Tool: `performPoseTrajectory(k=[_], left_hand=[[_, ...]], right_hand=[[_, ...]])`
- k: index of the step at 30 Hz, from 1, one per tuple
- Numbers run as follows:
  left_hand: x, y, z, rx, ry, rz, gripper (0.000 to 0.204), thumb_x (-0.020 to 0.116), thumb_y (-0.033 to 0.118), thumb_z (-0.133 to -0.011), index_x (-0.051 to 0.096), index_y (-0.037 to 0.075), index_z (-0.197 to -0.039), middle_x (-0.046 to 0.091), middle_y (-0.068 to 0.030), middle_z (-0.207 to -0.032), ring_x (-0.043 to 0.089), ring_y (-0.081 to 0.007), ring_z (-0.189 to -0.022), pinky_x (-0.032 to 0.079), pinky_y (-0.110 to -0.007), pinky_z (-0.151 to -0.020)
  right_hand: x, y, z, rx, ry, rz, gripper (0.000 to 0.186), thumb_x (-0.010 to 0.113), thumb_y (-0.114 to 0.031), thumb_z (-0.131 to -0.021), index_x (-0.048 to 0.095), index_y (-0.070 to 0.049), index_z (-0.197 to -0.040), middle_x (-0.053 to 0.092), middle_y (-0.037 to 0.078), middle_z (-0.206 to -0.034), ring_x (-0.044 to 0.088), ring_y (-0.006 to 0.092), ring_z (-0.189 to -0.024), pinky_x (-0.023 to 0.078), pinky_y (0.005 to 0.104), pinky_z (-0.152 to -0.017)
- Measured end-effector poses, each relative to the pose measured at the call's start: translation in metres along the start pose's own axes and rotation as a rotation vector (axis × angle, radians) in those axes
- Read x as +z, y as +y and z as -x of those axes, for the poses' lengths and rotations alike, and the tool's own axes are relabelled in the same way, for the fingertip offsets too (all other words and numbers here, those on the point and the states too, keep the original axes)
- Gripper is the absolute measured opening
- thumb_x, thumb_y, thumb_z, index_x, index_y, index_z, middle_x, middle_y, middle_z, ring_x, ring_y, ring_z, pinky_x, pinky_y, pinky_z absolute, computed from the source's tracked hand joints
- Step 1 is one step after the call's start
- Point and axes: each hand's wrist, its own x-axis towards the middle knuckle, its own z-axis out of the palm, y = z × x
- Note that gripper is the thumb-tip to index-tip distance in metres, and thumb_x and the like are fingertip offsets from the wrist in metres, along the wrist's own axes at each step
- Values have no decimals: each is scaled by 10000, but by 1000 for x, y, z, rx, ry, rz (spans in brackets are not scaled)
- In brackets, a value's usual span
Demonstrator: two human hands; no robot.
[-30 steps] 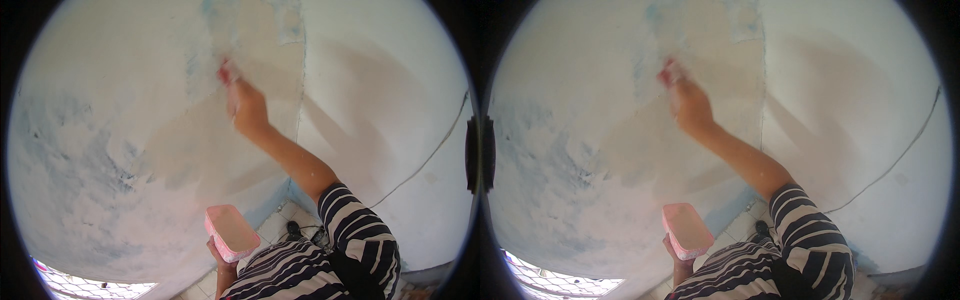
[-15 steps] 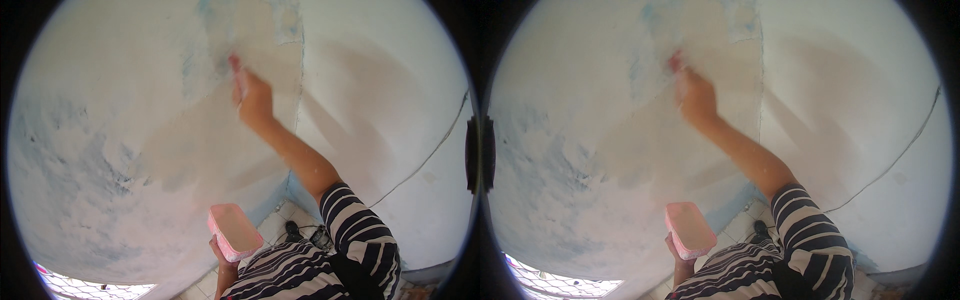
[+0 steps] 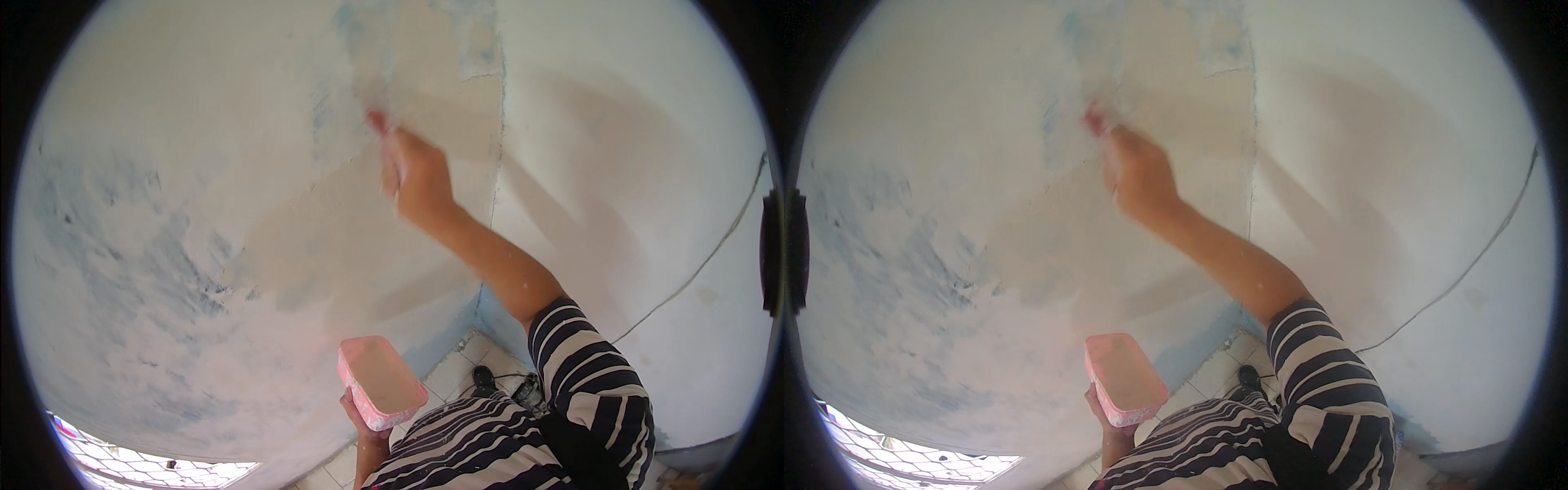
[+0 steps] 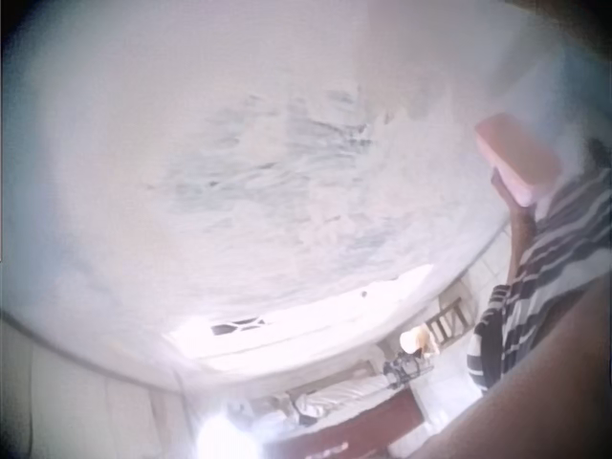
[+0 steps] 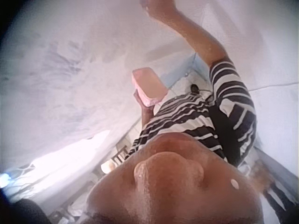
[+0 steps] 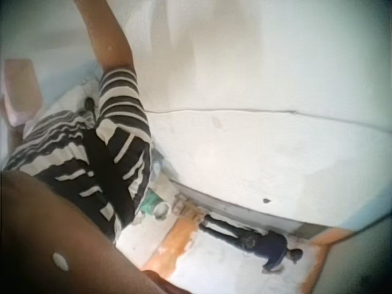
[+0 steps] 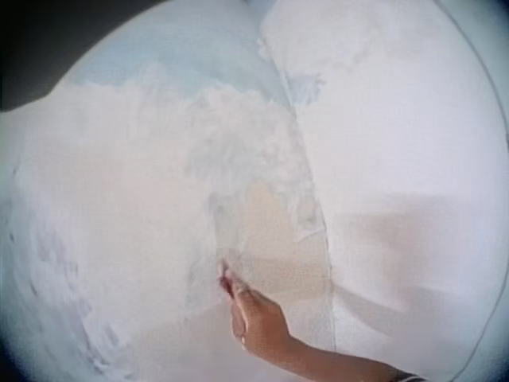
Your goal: The person applies white plaster compound to a ceiling using a putty knife while holding a pink container of the compound in their other hand.
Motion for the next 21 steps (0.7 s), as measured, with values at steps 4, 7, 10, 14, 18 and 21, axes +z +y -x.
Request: performPoseTrajectory(k=[4,7,10,14,18,21], left_hand=[[10,-1,5,27,100,28,641,406,558,-928,448,109,-1384,567,-87,-1317,575,-282,-1164,491,-457,-956],[11,-11,1,35,113,47,642,411,558,-924,449,111,-1384,566,-85,-1319,575,-280,-1163,491,-455,-956],[15,-13,-1,38,116,29,648,416,561,-922,447,111,-1386,564,-83,-1323,574,-280,-1166,491,-455,-957],[7,-8,2,48,140,9,654,414,566,-922,441,113,-1394,560,-80,-1329,567,-279,-1177,488,-454,-960],[18,-6,9,76,169,36,653,408,567,-924,443,115,-1394,565,-84,-1321,570,-280,-1175,489,-454,-959],[22,-13,9,101,196,56,647,406,569,-925,449,117,-1386,574,-85,-1305,579,-280,-1160,497,-453,-946]], right_hand=[[-24,-7,-9,-88,67,-283,329,548,-55,-945,603,-24,-1268,698,136,-938,615,211,-651,483,335,-609],[-36,40,-42,200,233,-265,306,490,-57,-996,604,-29,-1279,662,25,-772,487,45,-551,400,225,-488],[-9,48,-45,306,134,-210,297,508,-50,-980,611,-26,-1258,696,97,-863,605,136,-617,468,274,-551],[52,-21,27,-254,28,-427,347,522,24,-907,605,-12,-1242,624,188,-1253,665,327,-987,522,401,-837],[-3,-30,19,-120,-111,-339,341,501,55,-908,603,15,-1231,638,192,-1242,680,314,-995,546,322,-790],[-6,-13,-19,245,-35,-350,318,508,42,-914,596,52,-1220,646,228,-1206,687,310,-982,554,289,-754]])
